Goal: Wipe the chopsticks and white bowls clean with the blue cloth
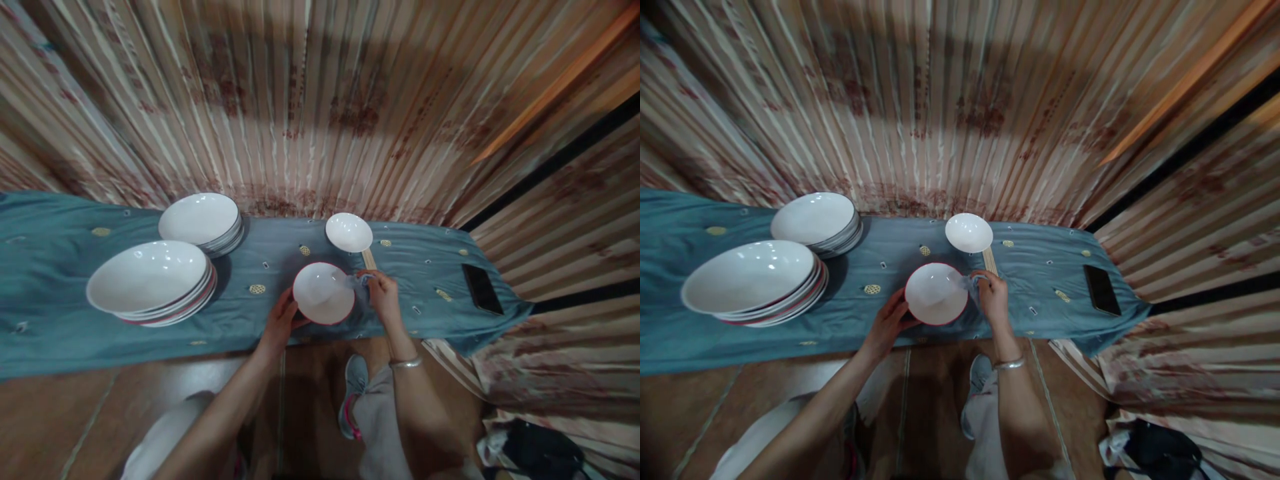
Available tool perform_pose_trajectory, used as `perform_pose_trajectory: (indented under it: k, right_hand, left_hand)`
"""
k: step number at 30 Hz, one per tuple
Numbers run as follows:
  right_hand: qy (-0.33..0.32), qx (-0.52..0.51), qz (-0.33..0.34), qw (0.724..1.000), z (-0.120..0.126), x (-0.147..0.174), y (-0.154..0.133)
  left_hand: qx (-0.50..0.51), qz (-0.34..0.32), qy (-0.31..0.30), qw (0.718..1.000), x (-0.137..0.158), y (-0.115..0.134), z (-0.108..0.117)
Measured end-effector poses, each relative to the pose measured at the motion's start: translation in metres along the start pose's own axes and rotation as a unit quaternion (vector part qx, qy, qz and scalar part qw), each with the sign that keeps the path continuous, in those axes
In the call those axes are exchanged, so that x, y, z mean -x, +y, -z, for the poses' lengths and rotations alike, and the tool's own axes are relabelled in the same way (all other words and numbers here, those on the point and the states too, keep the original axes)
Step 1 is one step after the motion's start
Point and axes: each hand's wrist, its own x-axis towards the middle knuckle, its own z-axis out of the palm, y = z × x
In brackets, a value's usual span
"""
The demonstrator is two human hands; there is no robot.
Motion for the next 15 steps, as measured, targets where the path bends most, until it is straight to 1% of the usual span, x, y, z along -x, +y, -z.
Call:
perform_pose_trajectory:
  k: [1,3,5,9,10,11,13,14,15]
  right_hand:
    - [-0.017,-0.026,-0.036,0.999,0.002,-0.001,0.001]
    - [-0.074,-0.056,-0.089,0.992,0.008,-0.002,0.003]
    - [-0.119,-0.046,-0.11,0.986,0.014,-0.002,0.007]
    - [-0.111,0.059,-0.081,0.989,0.021,0.003,0.013]
    - [-0.123,0.079,-0.069,0.987,0.02,0.005,0.013]
    - [-0.147,0.089,-0.058,0.983,0.019,0.007,0.013]
    - [-0.214,0.075,-0.032,0.973,0.014,0.011,0.012]
    - [-0.24,0.06,-0.015,0.969,0.011,0.013,0.011]
    - [-0.252,0.048,0.0,0.967,0.007,0.014,0.01]
  left_hand:
    - [0.003,0.001,-0.001,1.0,0.0,0.0,0.0]
    - [0.008,0.0,-0.002,1.0,0.001,0.001,0.0]
    - [0.011,0.0,-0.001,1.0,0.0,0.001,0.0]
    - [0.011,0.005,0.01,1.0,-0.001,0.001,0.001]
    - [0.012,0.005,0.017,1.0,-0.001,0.0,0.002]
    - [0.013,0.004,0.024,1.0,-0.001,0.0,0.002]
    - [0.019,0.003,0.039,0.999,-0.002,-0.001,0.003]
    - [0.02,0.002,0.045,0.999,-0.002,-0.002,0.004]
    - [0.019,0.003,0.049,0.999,-0.001,-0.002,0.004]
